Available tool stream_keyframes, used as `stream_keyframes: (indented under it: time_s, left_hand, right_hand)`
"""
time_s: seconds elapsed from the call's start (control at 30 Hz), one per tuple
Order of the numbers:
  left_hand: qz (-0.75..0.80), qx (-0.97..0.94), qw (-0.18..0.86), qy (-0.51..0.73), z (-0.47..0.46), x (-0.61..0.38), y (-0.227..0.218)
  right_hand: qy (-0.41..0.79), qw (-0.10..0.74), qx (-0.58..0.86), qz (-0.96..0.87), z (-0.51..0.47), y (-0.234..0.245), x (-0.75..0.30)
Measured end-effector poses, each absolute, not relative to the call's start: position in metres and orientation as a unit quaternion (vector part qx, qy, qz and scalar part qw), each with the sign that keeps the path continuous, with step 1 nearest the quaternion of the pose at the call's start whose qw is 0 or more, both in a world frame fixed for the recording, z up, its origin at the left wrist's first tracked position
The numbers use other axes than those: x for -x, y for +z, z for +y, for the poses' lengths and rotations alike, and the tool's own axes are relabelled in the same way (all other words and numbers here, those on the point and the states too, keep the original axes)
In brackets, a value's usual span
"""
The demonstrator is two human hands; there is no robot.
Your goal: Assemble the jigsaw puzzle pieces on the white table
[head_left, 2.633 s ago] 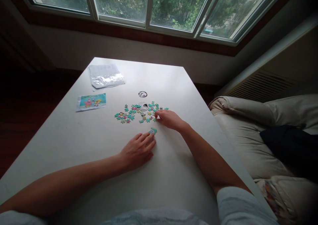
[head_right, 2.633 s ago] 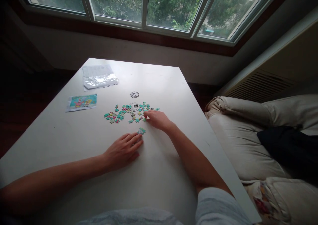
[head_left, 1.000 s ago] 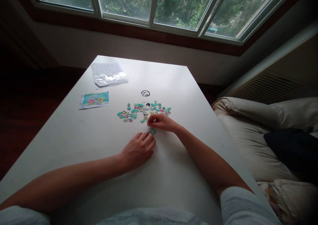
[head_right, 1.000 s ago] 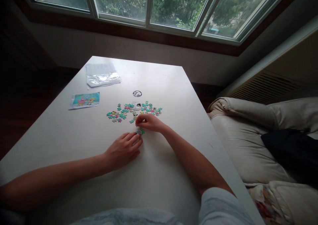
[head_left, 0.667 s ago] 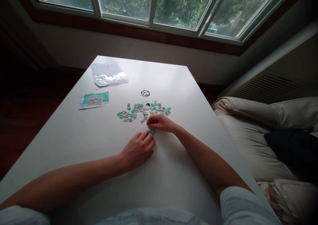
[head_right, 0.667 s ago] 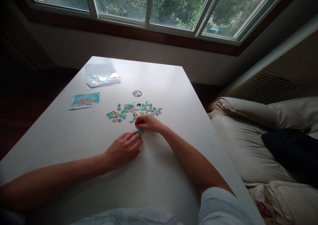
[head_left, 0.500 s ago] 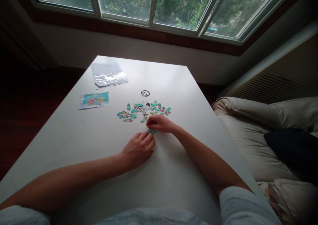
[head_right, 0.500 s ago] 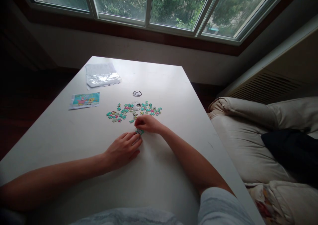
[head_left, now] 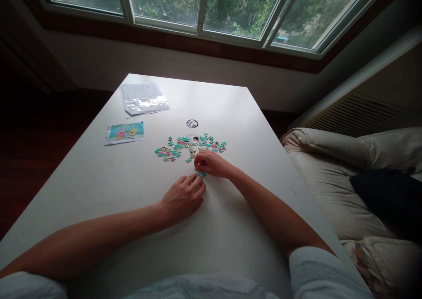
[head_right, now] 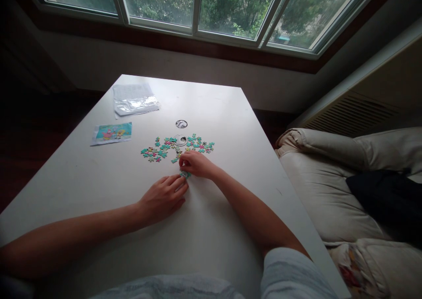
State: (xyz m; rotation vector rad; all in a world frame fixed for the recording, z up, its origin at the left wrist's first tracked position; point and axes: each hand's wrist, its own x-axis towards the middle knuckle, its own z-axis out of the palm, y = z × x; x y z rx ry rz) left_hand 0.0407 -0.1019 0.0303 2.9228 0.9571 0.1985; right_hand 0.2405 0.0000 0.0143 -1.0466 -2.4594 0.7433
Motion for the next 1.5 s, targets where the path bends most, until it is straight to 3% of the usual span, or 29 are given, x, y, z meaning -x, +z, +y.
stream_keyframes:
  time_s: [0.67,0.87,0.97,1.23,1.5]
  left_hand:
    - [0.309,-0.95,0.025,0.041,-0.101,-0.042,0.036]
    - [0.308,-0.951,-0.027,-0.015,-0.094,-0.035,0.044]
    - [0.302,-0.952,-0.03,-0.026,-0.088,-0.03,0.049]
    - [0.327,-0.945,0.015,0.014,-0.083,-0.014,0.054]
    - [0.374,-0.917,0.067,0.121,-0.086,0.008,0.035]
  right_hand:
    - [0.232,0.235,0.38,-0.864,0.0,0.0,-0.235]
    - [0.124,0.289,0.388,-0.866,0.003,-0.006,-0.237]
    - [0.09,0.279,0.388,-0.874,0.002,-0.01,-0.234]
    - [0.091,0.247,0.391,-0.882,0.0,-0.01,-0.232]
    - [0.118,0.301,0.431,-0.843,0.01,-0.011,-0.241]
